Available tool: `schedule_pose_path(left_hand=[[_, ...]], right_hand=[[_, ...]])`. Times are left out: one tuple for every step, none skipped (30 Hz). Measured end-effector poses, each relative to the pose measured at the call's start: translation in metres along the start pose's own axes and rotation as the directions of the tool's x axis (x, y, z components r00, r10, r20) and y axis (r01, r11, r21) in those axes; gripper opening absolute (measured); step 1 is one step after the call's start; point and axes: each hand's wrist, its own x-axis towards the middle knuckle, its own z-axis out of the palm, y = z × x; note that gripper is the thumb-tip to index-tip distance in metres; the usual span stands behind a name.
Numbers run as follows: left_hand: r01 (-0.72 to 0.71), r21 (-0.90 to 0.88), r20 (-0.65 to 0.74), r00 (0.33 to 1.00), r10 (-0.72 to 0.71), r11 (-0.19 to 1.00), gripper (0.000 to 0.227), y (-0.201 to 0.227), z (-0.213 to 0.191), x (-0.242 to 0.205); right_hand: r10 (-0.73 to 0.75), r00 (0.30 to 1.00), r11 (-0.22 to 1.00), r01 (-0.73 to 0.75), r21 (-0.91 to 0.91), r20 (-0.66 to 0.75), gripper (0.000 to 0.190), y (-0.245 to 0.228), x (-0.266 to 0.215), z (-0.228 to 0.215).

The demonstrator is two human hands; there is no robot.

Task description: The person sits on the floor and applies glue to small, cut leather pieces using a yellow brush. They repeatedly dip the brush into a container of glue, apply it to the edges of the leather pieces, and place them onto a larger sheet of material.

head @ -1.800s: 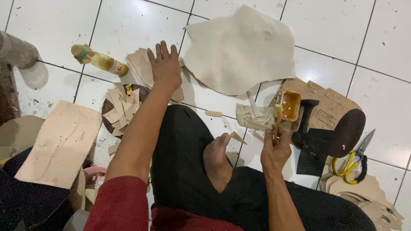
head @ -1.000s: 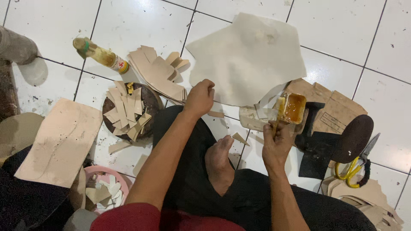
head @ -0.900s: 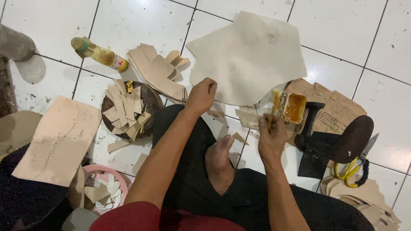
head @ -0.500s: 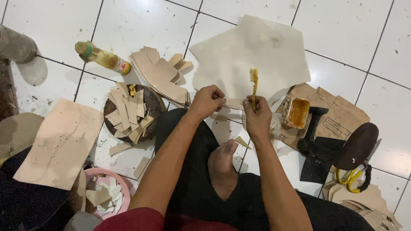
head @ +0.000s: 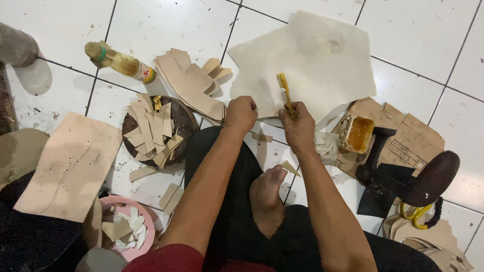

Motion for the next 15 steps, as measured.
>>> schedule_pose_path(left_hand=[[0.0,0.0,0.001,1.0,0.0,1.0,0.013,0.002,-0.002,-0.001],[0.01,-0.01,0.0,1.0,-0.01,1.0,0.013,0.005,-0.003,-0.002],[0.021,-0.02,0.0,1.0,-0.021,1.0,0.013,0.007,-0.005,-0.003],[0.022,-0.02,0.0,1.0,-0.022,1.0,0.013,0.005,-0.004,-0.003],[0.02,-0.022,0.005,1.0,-0.02,1.0,0.013,0.004,-0.003,-0.003],[0.019,-0.024,0.01,1.0,-0.019,1.0,0.013,0.003,-0.002,-0.003],[0.02,-0.023,0.012,1.0,-0.02,1.0,0.013,0.007,-0.005,-0.006],[0.034,-0.002,0.019,0.999,-0.034,0.999,0.013,0.012,-0.008,-0.008],[0.047,0.018,0.022,0.999,-0.047,0.999,0.014,0.017,-0.013,-0.01],[0.047,0.018,0.02,0.999,-0.047,0.999,0.014,0.018,-0.013,-0.01],[0.044,0.018,0.015,0.999,-0.044,0.999,0.014,0.018,-0.012,-0.011],[0.041,0.018,0.011,0.999,-0.041,0.999,0.015,0.019,-0.012,-0.012],[0.041,0.018,0.012,0.999,-0.041,0.999,0.015,0.02,-0.012,-0.012],[0.03,0.048,0.015,0.999,-0.031,0.998,0.014,0.02,-0.012,-0.012],[0.019,0.078,0.017,1.0,-0.02,0.997,0.013,0.021,-0.013,-0.012]], right_hand=[[0.001,1.0,1.0,-0.001,0.0,0.0,0.027,0.001,0.001,0.001],[0.016,1.0,1.0,-0.016,-0.015,-0.002,0.026,0.002,0.003,0.002],[0.032,0.999,0.999,-0.032,-0.029,-0.003,0.025,0.004,0.004,0.003],[0.033,0.999,0.999,-0.033,-0.029,-0.002,0.025,0.003,0.004,0.004],[0.022,1.0,0.999,-0.022,-0.039,0.0,0.026,0.003,0.005,0.004],[0.01,1.0,0.999,-0.01,-0.05,0.001,0.027,0.003,0.005,0.005],[0.013,1.0,0.999,-0.012,-0.05,0.002,0.027,0.001,0.004,0.004],[0.013,1.0,0.997,-0.014,-0.075,-0.004,0.028,-0.001,0.002,0.004],[0.01,1.0,0.995,-0.011,-0.1,-0.01,0.029,-0.005,0.002,0.004],[0.008,1.0,0.995,-0.009,-0.099,-0.01,0.029,-0.004,0.003,0.005],[0.004,1.0,0.993,-0.006,-0.12,-0.012,0.029,-0.003,0.002,0.006],[0.001,1.0,0.99,-0.003,-0.14,-0.015,0.029,-0.002,0.002,0.006],[0.002,1.0,0.99,-0.004,-0.14,-0.015,0.029,-0.002,0.001,0.008],[-0.042,0.999,0.99,0.038,-0.134,-0.029,0.028,-0.001,0.0,0.01],[-0.087,0.995,0.988,0.081,-0.128,-0.043,0.027,0.0,0.0,0.011]])
